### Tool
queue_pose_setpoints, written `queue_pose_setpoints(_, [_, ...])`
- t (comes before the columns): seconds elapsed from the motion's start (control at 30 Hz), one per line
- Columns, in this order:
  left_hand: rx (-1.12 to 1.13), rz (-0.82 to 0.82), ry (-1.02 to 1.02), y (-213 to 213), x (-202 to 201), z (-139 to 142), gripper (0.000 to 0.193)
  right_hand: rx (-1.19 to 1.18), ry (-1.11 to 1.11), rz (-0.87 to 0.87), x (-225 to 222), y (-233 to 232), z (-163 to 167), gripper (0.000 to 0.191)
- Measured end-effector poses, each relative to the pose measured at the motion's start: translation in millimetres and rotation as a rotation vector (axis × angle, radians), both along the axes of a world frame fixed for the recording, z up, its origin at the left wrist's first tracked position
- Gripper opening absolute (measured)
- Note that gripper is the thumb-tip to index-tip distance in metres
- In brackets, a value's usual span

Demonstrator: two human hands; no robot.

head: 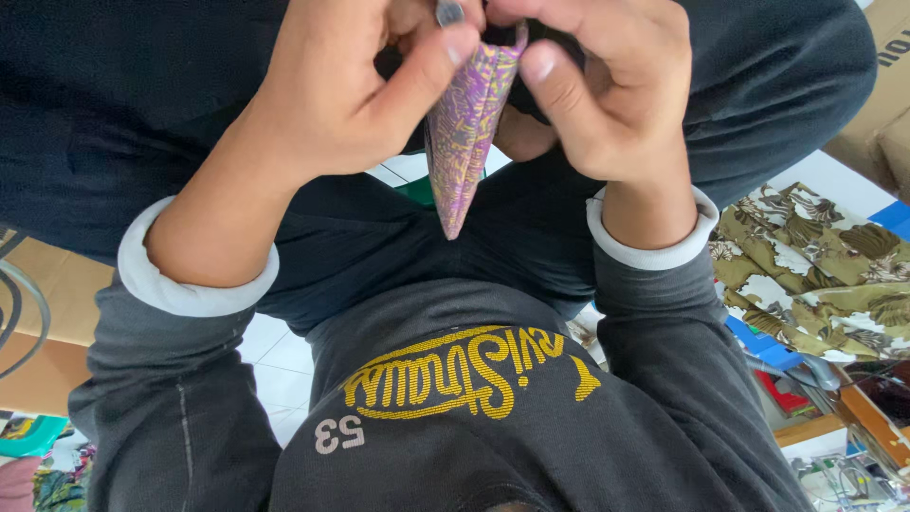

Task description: The person sits cross-legged on a stool and sews a button onto a small patterned fabric pouch using a needle and thread. They repeatedly pass the needle through the fabric and button, pull the thread tight, and adjust the pouch to ensure the button is securely attached.

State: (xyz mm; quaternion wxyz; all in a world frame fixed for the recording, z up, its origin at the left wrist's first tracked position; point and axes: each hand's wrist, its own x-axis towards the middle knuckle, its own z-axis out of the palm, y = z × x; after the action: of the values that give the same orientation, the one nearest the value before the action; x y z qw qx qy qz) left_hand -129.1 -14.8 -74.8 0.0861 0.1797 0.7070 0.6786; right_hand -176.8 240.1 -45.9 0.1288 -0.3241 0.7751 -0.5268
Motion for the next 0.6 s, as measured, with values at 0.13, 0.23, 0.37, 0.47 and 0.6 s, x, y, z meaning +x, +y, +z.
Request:
queue_pose_setpoints(0.13, [-0.155,0.152,-0.007,-5.8,5.4,-9.1,0.027,0.058,0.1,0.083,-1.3,-2.8,-6.1,0.014])
queue_pose_setpoints(0.23, [-0.172,0.229,-0.187,-10.8,10.1,-16.6,0.032,0.119,0.122,0.057,2.8,-6.5,-9.2,0.012])
queue_pose_setpoints(0.37, [-0.03,0.251,-0.375,-3.1,3.7,-23.1,0.034,0.093,-0.082,-0.174,6.6,-5.1,-9.0,0.009])
queue_pose_setpoints(0.47, [-0.286,0.187,-0.15,1.7,3.4,-11.5,0.021,0.052,-0.04,-0.382,8.7,-1.1,-10.5,0.015])
queue_pose_setpoints(0.6, [-0.299,0.066,0.119,13.8,6.1,7.6,0.04,-0.048,0.026,-0.52,15.4,3.0,-19.2,0.015])
